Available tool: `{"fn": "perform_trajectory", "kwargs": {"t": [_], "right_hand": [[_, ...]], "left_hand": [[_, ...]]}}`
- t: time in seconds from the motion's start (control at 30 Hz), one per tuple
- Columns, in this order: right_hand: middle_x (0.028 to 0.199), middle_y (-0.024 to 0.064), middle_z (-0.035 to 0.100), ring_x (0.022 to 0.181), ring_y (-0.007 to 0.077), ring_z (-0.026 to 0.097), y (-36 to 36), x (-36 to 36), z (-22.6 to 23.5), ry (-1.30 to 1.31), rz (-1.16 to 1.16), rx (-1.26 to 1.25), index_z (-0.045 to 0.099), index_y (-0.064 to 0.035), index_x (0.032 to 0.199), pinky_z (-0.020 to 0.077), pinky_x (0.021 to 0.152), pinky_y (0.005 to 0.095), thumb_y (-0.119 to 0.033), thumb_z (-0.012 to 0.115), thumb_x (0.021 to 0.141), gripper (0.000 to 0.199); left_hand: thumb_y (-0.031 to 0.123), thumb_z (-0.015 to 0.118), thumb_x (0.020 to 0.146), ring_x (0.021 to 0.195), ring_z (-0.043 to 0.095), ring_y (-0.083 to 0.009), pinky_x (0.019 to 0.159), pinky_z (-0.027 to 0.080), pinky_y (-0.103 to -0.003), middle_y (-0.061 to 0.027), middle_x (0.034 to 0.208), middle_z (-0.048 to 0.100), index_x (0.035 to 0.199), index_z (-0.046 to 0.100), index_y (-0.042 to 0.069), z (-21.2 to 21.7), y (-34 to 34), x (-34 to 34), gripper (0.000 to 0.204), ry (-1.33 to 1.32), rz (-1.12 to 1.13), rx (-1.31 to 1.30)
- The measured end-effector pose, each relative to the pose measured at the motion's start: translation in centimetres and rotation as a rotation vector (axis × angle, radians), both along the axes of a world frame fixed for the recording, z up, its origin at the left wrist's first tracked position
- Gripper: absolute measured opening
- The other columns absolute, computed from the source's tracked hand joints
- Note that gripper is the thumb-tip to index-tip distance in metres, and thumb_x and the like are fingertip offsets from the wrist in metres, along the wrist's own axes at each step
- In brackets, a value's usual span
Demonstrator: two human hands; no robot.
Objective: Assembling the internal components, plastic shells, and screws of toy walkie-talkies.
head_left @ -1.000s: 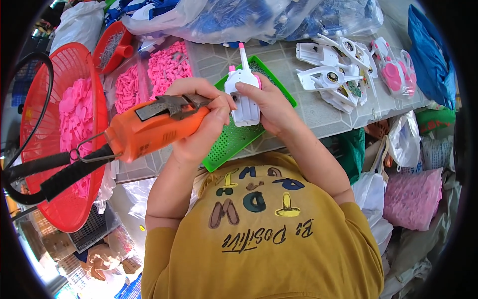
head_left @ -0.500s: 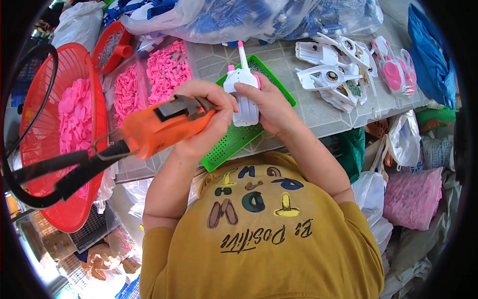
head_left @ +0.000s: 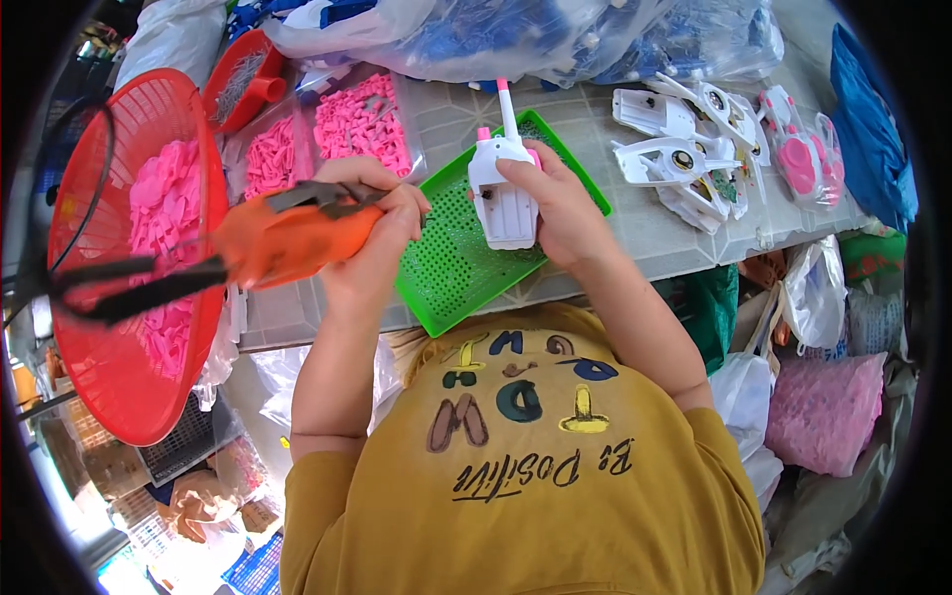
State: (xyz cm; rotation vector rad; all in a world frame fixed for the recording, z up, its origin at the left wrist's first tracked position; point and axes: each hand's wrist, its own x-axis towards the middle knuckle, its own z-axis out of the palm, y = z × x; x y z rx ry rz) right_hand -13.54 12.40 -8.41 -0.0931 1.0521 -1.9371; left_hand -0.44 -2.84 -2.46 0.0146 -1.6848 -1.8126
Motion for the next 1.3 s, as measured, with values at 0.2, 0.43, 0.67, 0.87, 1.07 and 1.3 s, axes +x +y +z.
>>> {"fn": "perform_trajectory", "kwargs": {"t": [0.2, 0.43, 0.67, 0.87, 1.07, 1.3], "right_hand": [[0.110, 0.0107, 0.066, 0.095, 0.0198, 0.068, 0.0, 0.1, 0.2, -0.005, 0.029, -0.014, 0.045, -0.0001, 0.136, 0.0557, 0.081, 0.0343, -0.018, 0.067, 0.094, 0.051], [0.112, 0.0099, 0.066, 0.097, 0.0196, 0.068, 0.0, -0.1, -0.2, 0.001, 0.049, -0.032, 0.042, -0.0011, 0.140, 0.0560, 0.083, 0.0345, -0.018, 0.066, 0.095, 0.054], [0.111, 0.0064, 0.065, 0.092, 0.0154, 0.066, 0.0, -0.1, 0.1, -0.019, 0.050, -0.032, 0.048, -0.0016, 0.135, 0.0554, 0.079, 0.0321, -0.020, 0.068, 0.094, 0.049], [0.112, 0.0066, 0.065, 0.094, 0.0157, 0.066, 0.0, -0.2, -0.1, -0.048, 0.040, -0.025, 0.048, -0.0019, 0.135, 0.0555, 0.080, 0.0329, -0.020, 0.066, 0.096, 0.047], [0.111, 0.0114, 0.067, 0.098, 0.0217, 0.069, 0.0, -0.3, -0.3, -0.054, 0.065, -0.034, 0.048, -0.0026, 0.132, 0.0568, 0.083, 0.0369, -0.020, 0.056, 0.101, 0.037], [0.111, 0.0079, 0.066, 0.093, 0.0185, 0.067, 0.3, -0.4, -0.1, -0.067, 0.083, -0.077, 0.050, -0.0032, 0.130, 0.0573, 0.078, 0.0367, -0.024, 0.061, 0.098, 0.040]], "left_hand": [[-0.013, 0.055, 0.079, 0.067, 0.058, -0.0159, 0.076, 0.053, -0.036, -0.0059, 0.072, 0.057, 0.105, 0.050, 0.000, -2.0, -0.8, 1.0, 0.029, -0.046, 0.031, -0.001], [-0.011, 0.056, 0.079, 0.068, 0.058, -0.0148, 0.077, 0.053, -0.036, -0.0054, 0.073, 0.057, 0.106, 0.050, 0.001, -2.5, -1.3, 0.8, 0.030, -0.086, 0.071, 0.023], [-0.012, 0.057, 0.080, 0.072, 0.061, -0.0158, 0.076, 0.053, -0.034, -0.0051, 0.073, 0.057, 0.106, 0.050, 0.002, -3.1, -1.5, 0.9, 0.031, -0.060, 0.049, 0.005], [-0.017, 0.056, 0.078, 0.072, 0.063, -0.0175, 0.073, 0.054, -0.032, -0.0059, 0.075, 0.058, 0.104, 0.049, 0.003, -2.4, -0.6, 0.8, 0.033, -0.035, 0.099, -0.022], [-0.012, 0.058, 0.081, 0.069, 0.062, -0.0195, 0.076, 0.054, -0.038, -0.0073, 0.071, 0.057, 0.105, 0.047, 0.003, 1.2, 0.7, 0.8, 0.031, 0.079, 0.071, -0.083], [0.001, 0.066, 0.086, 0.068, 0.059, -0.0182, 0.078, 0.054, -0.043, -0.0071, 0.071, 0.058, 0.106, 0.048, 0.003, 2.3, 4.1, -2.0, 0.026, 0.179, -0.197, 0.123]]}}
